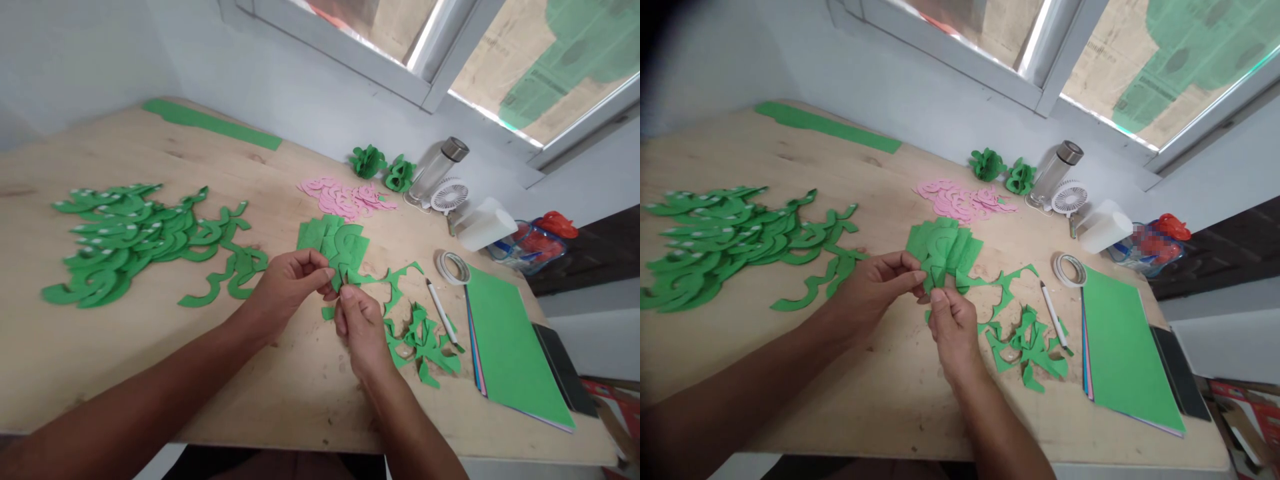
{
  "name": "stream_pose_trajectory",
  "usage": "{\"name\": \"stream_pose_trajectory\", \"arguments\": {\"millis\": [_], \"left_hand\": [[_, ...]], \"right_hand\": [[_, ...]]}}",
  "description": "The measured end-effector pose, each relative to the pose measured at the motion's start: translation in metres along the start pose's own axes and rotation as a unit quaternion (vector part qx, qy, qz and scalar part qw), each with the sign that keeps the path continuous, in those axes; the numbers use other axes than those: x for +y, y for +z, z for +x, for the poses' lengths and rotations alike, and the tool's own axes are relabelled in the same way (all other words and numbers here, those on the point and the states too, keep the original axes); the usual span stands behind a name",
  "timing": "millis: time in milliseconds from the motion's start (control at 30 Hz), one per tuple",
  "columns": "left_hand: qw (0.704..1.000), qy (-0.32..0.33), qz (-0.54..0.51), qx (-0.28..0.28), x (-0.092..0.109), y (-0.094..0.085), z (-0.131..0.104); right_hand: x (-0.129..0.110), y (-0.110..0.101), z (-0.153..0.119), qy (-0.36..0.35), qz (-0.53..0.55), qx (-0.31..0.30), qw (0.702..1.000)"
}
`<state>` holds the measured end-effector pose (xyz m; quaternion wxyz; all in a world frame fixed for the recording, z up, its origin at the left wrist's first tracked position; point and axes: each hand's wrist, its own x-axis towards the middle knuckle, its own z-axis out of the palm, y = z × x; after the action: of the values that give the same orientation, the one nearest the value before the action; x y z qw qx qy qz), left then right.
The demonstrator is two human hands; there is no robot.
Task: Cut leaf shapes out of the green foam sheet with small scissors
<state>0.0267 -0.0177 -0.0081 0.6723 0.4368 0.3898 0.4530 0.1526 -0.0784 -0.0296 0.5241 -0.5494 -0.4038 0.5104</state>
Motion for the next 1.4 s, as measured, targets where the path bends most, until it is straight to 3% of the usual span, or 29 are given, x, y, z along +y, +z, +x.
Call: {"name": "stream_pose_trajectory", "arguments": {"millis": [733, 1400], "left_hand": [[0.999, -0.020, -0.016, -0.024, -0.0017, -0.0005, -0.0013], [1.000, 0.002, -0.018, -0.008, -0.0033, -0.0044, 0.0003]], "right_hand": [[-0.0016, 0.0000, -0.0002, -0.013, 0.014, 0.001, 1.000], [-0.0002, -0.0018, 0.0002, -0.051, -0.022, -0.011, 0.998]]}}
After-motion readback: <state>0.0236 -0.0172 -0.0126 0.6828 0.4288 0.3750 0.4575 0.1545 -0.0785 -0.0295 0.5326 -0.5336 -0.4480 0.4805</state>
